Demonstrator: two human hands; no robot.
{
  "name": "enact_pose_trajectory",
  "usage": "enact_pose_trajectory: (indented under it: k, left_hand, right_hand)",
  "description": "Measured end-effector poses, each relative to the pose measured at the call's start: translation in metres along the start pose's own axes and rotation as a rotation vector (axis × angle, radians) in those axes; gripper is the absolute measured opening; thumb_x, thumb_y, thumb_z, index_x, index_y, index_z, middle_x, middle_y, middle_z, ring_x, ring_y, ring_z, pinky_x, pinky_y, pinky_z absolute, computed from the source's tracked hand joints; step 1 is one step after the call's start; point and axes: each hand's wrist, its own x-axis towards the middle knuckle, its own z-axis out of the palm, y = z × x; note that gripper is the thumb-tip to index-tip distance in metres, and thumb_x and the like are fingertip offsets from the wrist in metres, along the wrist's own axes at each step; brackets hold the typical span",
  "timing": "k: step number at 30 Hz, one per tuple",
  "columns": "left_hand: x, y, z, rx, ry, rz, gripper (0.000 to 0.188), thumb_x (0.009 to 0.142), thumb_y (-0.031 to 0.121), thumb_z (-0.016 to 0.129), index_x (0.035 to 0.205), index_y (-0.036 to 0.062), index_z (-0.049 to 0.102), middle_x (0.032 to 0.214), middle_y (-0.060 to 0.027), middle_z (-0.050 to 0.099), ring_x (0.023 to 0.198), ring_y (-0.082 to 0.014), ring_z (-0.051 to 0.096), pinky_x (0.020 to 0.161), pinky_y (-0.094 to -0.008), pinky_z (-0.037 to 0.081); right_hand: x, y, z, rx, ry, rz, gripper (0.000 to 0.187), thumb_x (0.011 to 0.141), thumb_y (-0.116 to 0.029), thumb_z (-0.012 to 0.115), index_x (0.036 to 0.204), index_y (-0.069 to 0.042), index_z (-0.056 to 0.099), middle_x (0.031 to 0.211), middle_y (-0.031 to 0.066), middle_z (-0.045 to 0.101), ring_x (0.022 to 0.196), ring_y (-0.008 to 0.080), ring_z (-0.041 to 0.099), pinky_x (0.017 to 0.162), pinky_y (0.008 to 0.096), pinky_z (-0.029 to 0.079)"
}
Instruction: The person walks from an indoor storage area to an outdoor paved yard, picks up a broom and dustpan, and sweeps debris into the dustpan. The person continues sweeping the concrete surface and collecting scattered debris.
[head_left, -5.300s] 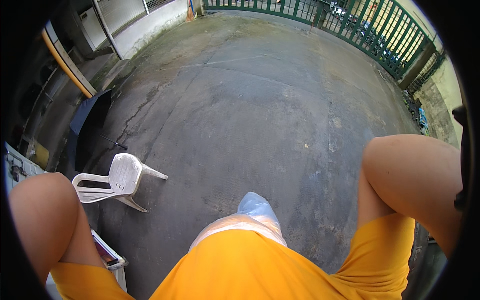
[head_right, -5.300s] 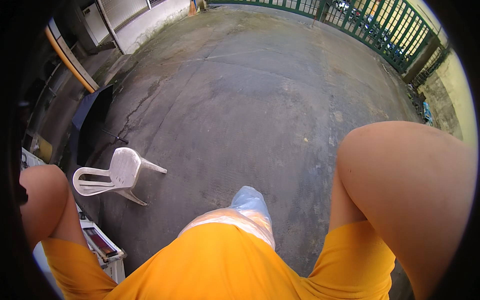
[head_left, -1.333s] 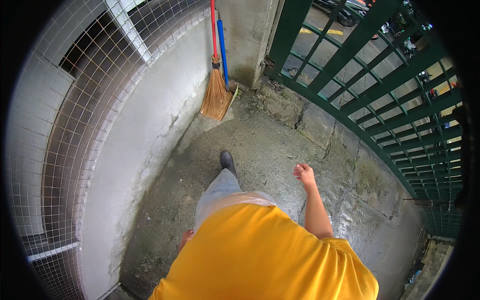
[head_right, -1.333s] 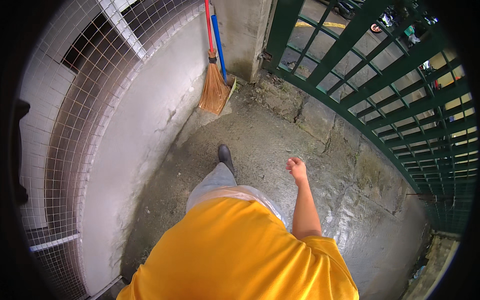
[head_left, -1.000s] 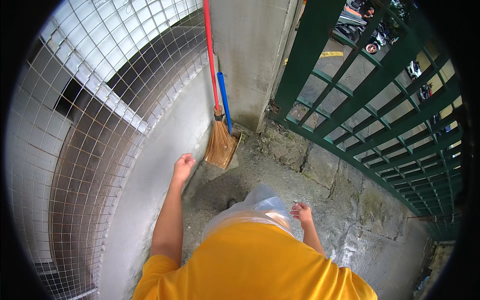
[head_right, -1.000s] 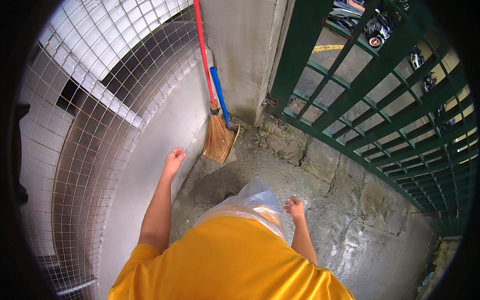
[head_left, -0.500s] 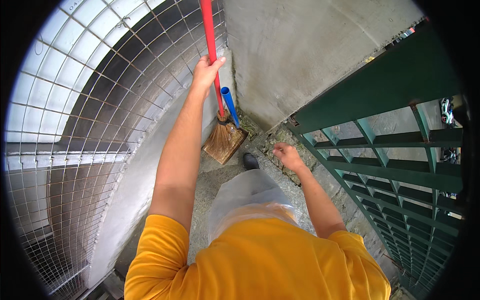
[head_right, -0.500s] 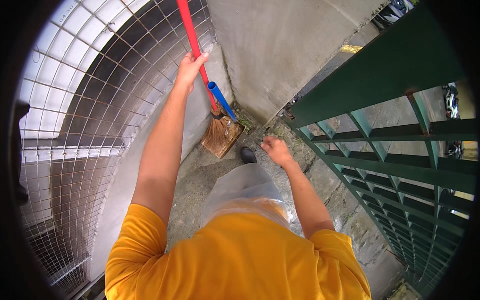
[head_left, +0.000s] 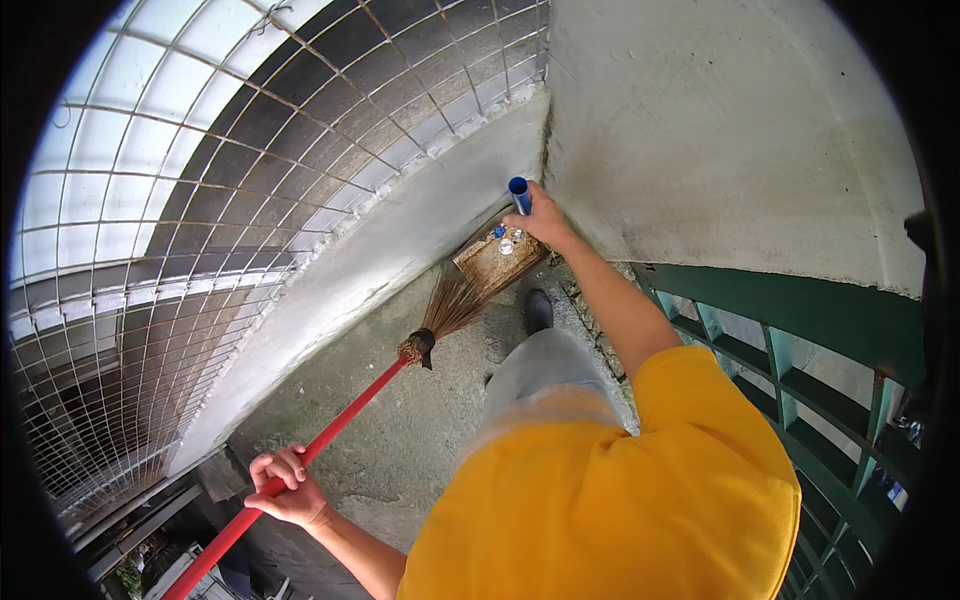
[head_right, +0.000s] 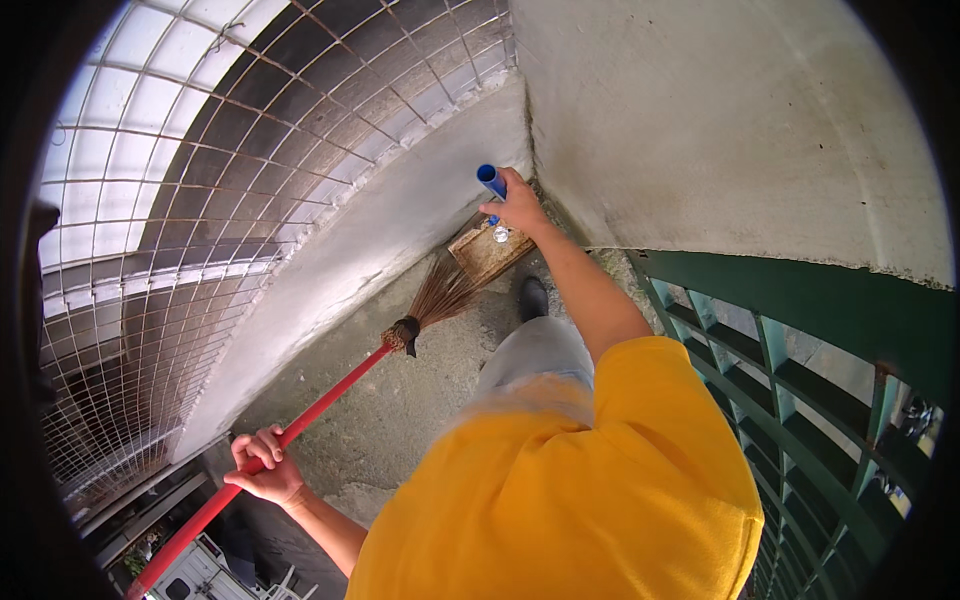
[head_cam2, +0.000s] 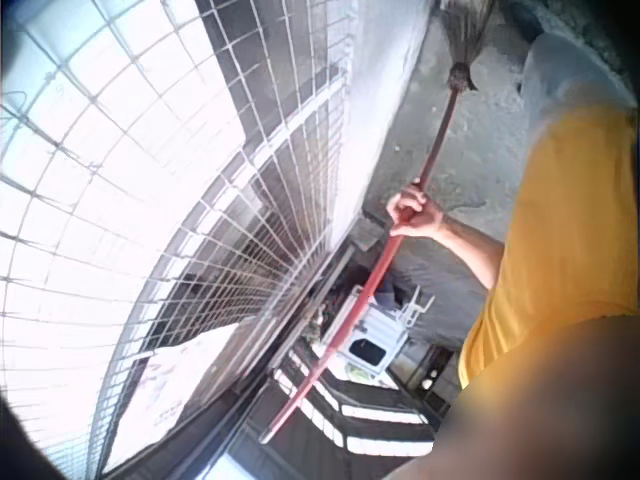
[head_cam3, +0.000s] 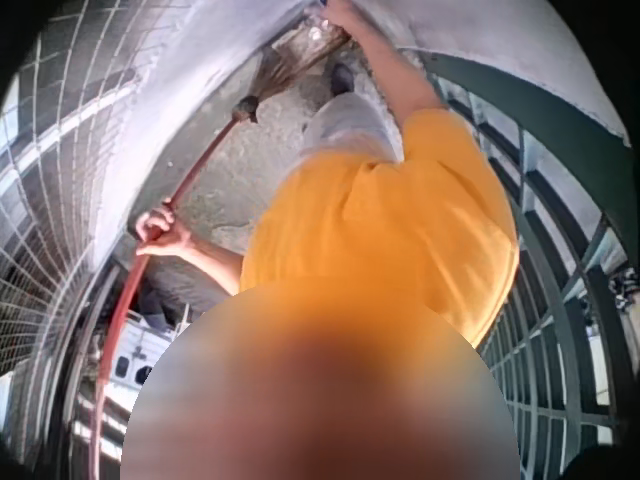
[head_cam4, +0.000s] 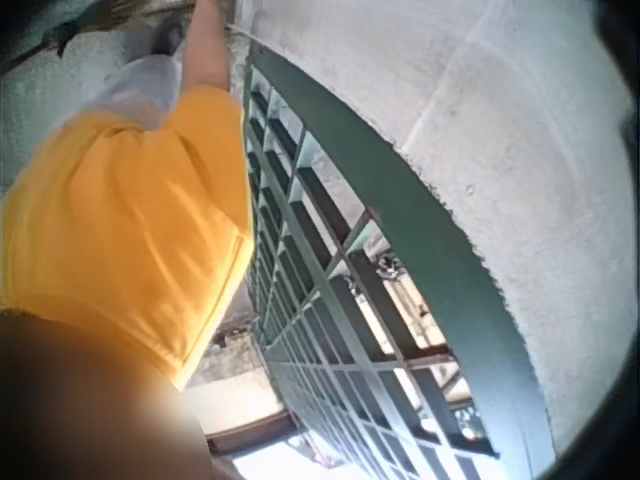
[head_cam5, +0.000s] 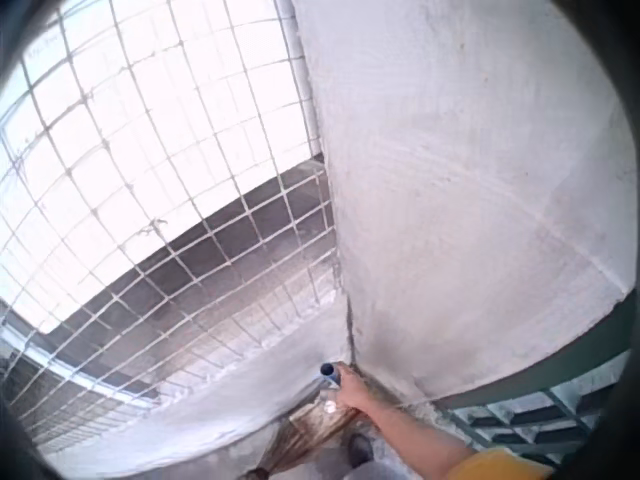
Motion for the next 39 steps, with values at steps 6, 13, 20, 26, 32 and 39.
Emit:
enact_pose_trajectory:
  k: [6,13,20,26,32,39]
  left_hand:
    - [-0.18,0.084,-0.092,0.065,0.67,0.134,0.064,0.096,0.065,0.038,0.1,0.0082,0.067,0.052,0.0024,0.029,0.053,-0.0123,0.035,0.072,-0.0355,0.044]
    - [-0.363,0.111,-0.139,0.046,1.405,0.335,0.057,0.097,0.061,0.043,0.089,0.0084,0.065,0.051,0.003,0.032,0.051,-0.012,0.036,0.063,-0.0324,0.04]
    - [-0.499,0.115,-0.201,0.212,1.943,0.51,0.046,0.1,0.048,0.047,0.087,0.0047,0.056,0.051,0.0039,0.035,0.047,-0.0095,0.034,0.058,-0.029,0.039]
    - [-0.57,0.114,-0.257,0.32,2.132,0.412,0.036,0.101,0.036,0.051,0.086,0.0029,0.055,0.053,0.004,0.036,0.047,-0.0085,0.033,0.055,-0.0287,0.037]
    - [-0.671,0.125,-0.342,0.309,2.35,0.204,0.029,0.099,0.028,0.055,0.086,0.0019,0.056,0.05,0.0039,0.035,0.042,-0.008,0.032,0.046,-0.027,0.037]
    - [-0.748,0.159,-0.385,0.391,2.616,-0.093,0.015,0.09,0.009,0.063,0.097,-0.0012,0.054,0.057,-0.003,0.05,0.046,-0.0137,0.051,0.049,-0.0292,0.046]
  right_hand:
    - [0.009,0.007,0.066,0.074,-0.021,0.117,0.042,0.071,-0.031,0.084,0.097,-0.004,0.068,0.086,0.0094,0.072,0.078,0.0214,0.066,0.075,0.0357,0.051]
    - [-0.072,-0.082,0.114,-0.015,0.099,-0.202,0.028,0.08,-0.025,0.081,0.081,0.0,0.069,0.074,0.0028,0.067,0.068,0.0102,0.057,0.066,0.0294,0.048]
    - [-0.146,-0.191,0.214,-0.085,-0.01,-0.031,0.053,0.076,-0.053,0.078,0.089,-0.003,0.067,0.072,0.0017,0.055,0.053,0.011,0.046,0.042,0.0262,0.031]
    - [-0.243,-0.276,0.349,-0.116,-0.155,-0.122,0.052,0.076,-0.055,0.076,0.088,-0.006,0.064,0.081,0.0032,0.059,0.068,0.0154,0.055,0.048,0.03,0.039]
    - [-0.356,-0.323,0.553,-0.137,-0.432,-0.252,0.039,0.084,-0.046,0.073,0.082,-0.008,0.063,0.072,-0.0002,0.057,0.057,0.0108,0.05,0.042,0.0268,0.035]
    - [-0.546,-0.388,0.778,-0.077,-0.756,-0.217,0.033,0.083,-0.035,0.077,0.08,-0.01,0.056,0.07,-0.0004,0.055,0.056,0.0102,0.05,0.043,0.0271,0.034]
